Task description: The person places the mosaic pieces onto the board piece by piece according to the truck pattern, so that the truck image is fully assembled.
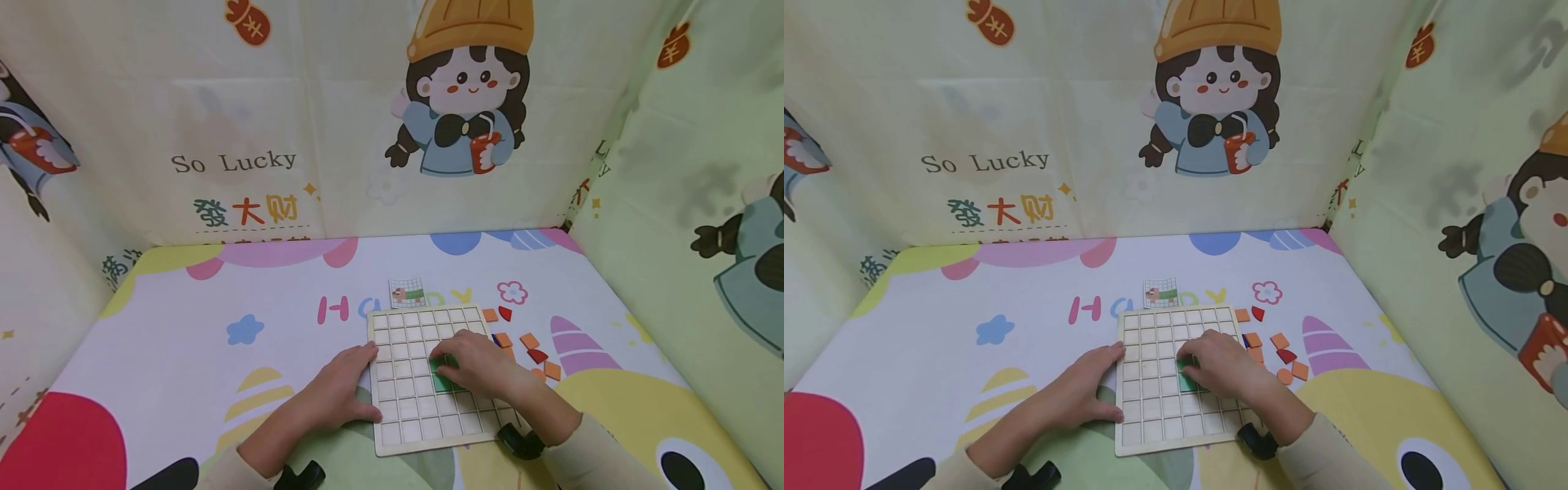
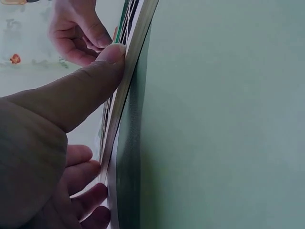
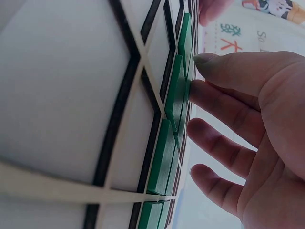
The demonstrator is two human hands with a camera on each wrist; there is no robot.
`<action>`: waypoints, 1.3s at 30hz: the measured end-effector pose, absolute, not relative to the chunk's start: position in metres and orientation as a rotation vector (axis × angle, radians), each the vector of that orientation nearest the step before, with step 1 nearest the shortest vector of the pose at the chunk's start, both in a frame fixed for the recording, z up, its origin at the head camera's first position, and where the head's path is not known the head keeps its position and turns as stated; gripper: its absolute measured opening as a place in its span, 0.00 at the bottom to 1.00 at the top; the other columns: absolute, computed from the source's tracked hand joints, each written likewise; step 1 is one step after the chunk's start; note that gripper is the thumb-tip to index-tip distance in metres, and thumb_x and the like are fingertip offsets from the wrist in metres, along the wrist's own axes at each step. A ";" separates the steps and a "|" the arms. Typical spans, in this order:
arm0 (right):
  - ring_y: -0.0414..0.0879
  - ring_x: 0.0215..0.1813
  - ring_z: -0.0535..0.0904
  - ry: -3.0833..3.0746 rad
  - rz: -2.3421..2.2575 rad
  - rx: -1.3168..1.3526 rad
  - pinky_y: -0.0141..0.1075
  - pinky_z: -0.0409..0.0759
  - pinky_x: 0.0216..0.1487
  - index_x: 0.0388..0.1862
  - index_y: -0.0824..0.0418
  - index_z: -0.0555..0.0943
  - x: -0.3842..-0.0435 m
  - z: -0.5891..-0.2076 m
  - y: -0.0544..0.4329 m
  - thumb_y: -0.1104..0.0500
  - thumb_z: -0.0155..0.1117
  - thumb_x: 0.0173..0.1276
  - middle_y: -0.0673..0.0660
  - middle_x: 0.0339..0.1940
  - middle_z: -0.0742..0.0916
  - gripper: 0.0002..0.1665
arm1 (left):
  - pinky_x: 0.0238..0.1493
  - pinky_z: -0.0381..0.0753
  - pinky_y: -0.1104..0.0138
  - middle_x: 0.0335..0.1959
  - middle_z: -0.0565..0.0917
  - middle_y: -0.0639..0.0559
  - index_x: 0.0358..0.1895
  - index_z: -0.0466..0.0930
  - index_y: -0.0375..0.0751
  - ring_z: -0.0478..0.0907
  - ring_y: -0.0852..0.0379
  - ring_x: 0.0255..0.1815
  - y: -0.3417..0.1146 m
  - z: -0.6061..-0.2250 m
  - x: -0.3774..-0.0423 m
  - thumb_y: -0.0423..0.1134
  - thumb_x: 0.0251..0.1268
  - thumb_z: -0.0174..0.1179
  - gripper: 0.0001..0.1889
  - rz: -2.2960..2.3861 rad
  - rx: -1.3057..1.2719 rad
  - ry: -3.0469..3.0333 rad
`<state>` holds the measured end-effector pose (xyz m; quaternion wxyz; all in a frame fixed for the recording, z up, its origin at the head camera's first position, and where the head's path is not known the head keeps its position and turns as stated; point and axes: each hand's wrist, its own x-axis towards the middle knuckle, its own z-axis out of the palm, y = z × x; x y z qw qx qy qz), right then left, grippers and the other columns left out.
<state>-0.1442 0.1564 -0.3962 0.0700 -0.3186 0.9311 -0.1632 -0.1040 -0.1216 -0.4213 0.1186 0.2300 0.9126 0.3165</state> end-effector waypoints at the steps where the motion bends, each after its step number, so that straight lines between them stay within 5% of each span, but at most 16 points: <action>1: 0.45 0.44 0.78 2.801 -0.491 -0.959 0.40 0.79 0.46 0.47 0.56 0.88 -0.144 -0.396 0.156 0.57 0.73 0.64 0.47 0.41 0.87 0.13 | 0.70 0.62 0.47 0.76 0.63 0.40 0.74 0.60 0.30 0.58 0.40 0.75 -0.121 -0.421 -0.104 0.49 0.48 0.79 0.52 0.917 0.673 2.679; 39: 0.57 0.59 0.79 2.890 -0.600 -0.811 0.55 0.77 0.58 0.57 0.60 0.84 -0.140 -0.376 0.194 0.58 0.68 0.68 0.56 0.54 0.86 0.19 | 0.70 0.63 0.46 0.76 0.62 0.38 0.74 0.60 0.29 0.58 0.40 0.75 -0.122 -0.421 -0.104 0.53 0.46 0.79 0.54 0.887 0.646 2.698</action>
